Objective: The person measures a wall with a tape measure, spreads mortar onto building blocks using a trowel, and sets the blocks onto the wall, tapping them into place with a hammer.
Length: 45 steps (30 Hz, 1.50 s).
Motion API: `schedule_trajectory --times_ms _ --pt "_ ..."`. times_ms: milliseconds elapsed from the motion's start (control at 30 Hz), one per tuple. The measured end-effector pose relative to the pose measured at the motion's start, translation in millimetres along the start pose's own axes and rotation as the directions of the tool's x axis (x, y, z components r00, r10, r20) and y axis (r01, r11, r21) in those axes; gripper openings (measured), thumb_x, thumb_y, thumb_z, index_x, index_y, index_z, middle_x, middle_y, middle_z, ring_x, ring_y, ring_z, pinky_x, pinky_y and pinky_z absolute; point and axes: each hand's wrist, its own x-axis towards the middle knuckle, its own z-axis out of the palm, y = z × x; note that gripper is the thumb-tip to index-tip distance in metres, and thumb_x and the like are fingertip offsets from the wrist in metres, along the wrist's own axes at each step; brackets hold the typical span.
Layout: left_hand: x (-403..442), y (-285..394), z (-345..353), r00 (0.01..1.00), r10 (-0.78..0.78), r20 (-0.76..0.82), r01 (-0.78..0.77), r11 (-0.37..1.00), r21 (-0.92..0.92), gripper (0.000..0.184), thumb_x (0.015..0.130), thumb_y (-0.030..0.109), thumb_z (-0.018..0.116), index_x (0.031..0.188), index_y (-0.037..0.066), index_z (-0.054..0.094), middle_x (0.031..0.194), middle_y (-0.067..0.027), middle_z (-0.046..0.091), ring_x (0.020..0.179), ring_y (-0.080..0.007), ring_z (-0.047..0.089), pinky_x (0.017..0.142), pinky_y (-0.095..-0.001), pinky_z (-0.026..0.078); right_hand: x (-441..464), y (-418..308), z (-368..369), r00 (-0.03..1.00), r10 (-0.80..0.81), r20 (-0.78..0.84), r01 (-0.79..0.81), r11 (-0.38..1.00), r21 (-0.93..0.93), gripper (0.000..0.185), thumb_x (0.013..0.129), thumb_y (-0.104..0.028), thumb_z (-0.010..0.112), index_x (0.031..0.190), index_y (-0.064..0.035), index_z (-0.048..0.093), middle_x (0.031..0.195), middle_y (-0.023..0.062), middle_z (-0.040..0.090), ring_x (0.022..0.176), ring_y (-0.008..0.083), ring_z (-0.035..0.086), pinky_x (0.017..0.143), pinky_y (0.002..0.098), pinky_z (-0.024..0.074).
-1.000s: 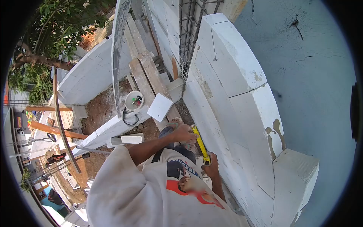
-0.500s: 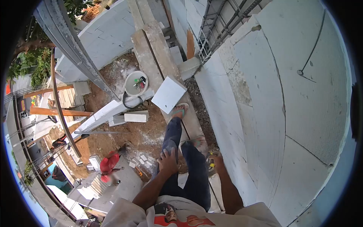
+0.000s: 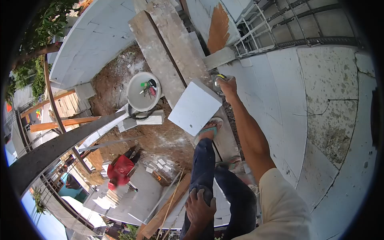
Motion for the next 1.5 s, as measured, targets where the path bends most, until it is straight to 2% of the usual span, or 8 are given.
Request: schedule_trajectory --times_ms 267,500,867,1067,1167,1233,1267,1500 --pt "17.6 6.5 -20.7 0.999 -0.017 -0.039 0.014 0.997 -0.079 0.063 0.085 0.036 0.08 0.138 0.01 0.057 0.151 -0.024 0.052 0.135 -0.0458 0.053 0.106 -0.0573 0.046 78.3 -26.0 144.4 0.972 -0.07 0.222 0.069 0.998 0.016 0.057 0.092 -0.031 0.073 0.139 0.0001 0.061 0.116 0.0178 0.072 0.09 0.0237 0.073 0.072 0.0388 0.0613" --pt "6.3 -5.0 -1.8 0.998 -0.045 -0.049 0.045 0.999 -0.011 0.059 0.079 0.038 0.083 0.129 0.011 0.065 0.141 -0.0176 0.057 0.133 -0.0409 0.053 0.111 -0.0547 0.042 6.9 -4.2 59.5 0.909 -0.224 0.352 0.307 0.93 -0.2 0.056 0.093 -0.03 0.07 0.14 0.0001 0.063 0.13 0.0242 0.071 0.125 0.0369 0.067 0.107 0.0415 0.0507" --pt "-44.9 26.5 16.0 0.971 0.238 0.006 -0.237 0.964 0.12 0.059 0.086 0.035 0.07 0.136 0.005 0.062 0.143 -0.0213 0.055 0.135 -0.0408 0.053 0.112 -0.054 0.042 -481.7 17.7 -316.0 0.879 0.398 0.264 -0.258 0.861 -0.439 0.042 0.082 -0.017 0.074 0.122 -0.0023 0.072 0.078 0.0093 0.073 0.063 0.0196 0.07 0.053 0.0352 0.0569" --pt "-65.0 78.7 -3.6 0.785 0.549 0.286 -0.615 0.748 0.251 0.055 0.082 0.03 0.07 0.132 0.008 0.066 0.141 -0.0239 0.058 0.129 -0.0462 0.058 0.109 -0.0524 0.048 -689.1 28.9 -493.0 0.932 0.345 -0.116 -0.343 0.729 -0.593 0.029 0.073 -0.013 0.071 0.1 -0.0053 0.078 0.075 0.0156 0.074 0.067 0.0295 0.073 0.057 0.0437 0.0576" --pt "-21.6 106.8 -6.1 0.416 0.709 0.57 -0.903 0.397 0.164 0.048 0.082 0.033 0.069 0.119 0.003 0.071 0.096 -0.0245 0.074 0.096 -0.0442 0.073 0.093 -0.0518 0.056 -782.7 42.5 -528.6 0.873 0.319 -0.369 -0.406 0.895 -0.186 0.04 0.069 -0.012 0.072 0.108 -0.0062 0.077 0.077 0.0175 0.075 0.07 0.0316 0.075 0.061 0.0456 0.0593" --pt "-2.2 140.1 -2.3 -0.198 0.488 0.85 -0.83 -0.545 0.12 0.032 0.085 0.028 0.066 0.102 0.002 0.075 0.094 -0.0249 0.075 0.095 -0.0431 0.074 0.085 -0.0508 0.057 -826.4 87.8 -524.3 0.759 0.05 -0.65 -0.334 0.885 -0.323 0.052 0.069 -0.012 0.074 0.12 -0.0058 0.072 0.078 0.0157 0.076 0.07 0.0301 0.076 0.062 0.0433 0.0603" --pt "-8.4 154.0 -9.4 -0.252 0.399 0.882 -0.763 -0.643 0.073 0.025 0.087 0.022 0.062 0.09 0.0 0.073 0.092 -0.0233 0.074 0.09 -0.0432 0.072 0.079 -0.0537 0.055 -849.1 84.4 -511.7 0.709 0.222 -0.67 -0.416 0.898 -0.141 0.05 0.072 -0.013 0.077 0.121 -0.0046 0.073 0.091 0.0182 0.076 0.086 0.0325 0.075 0.074 0.045 0.0596" --pt "-68.0 212.9 -31.6 -0.031 0.417 0.908 -0.967 -0.242 0.078 0.022 0.087 0.02 0.063 0.08 0.0 0.07 0.082 -0.0183 0.07 0.081 -0.0422 0.069 0.073 -0.0549 0.053 -939.8 147.0 -252.5 0.349 0.67 -0.655 -0.46 0.731 0.503 0.046 0.079 -0.019 0.08 0.122 -0.0028 0.075 0.106 0.0187 0.08 0.094 0.028 0.079 0.085 0.044 0.0609"
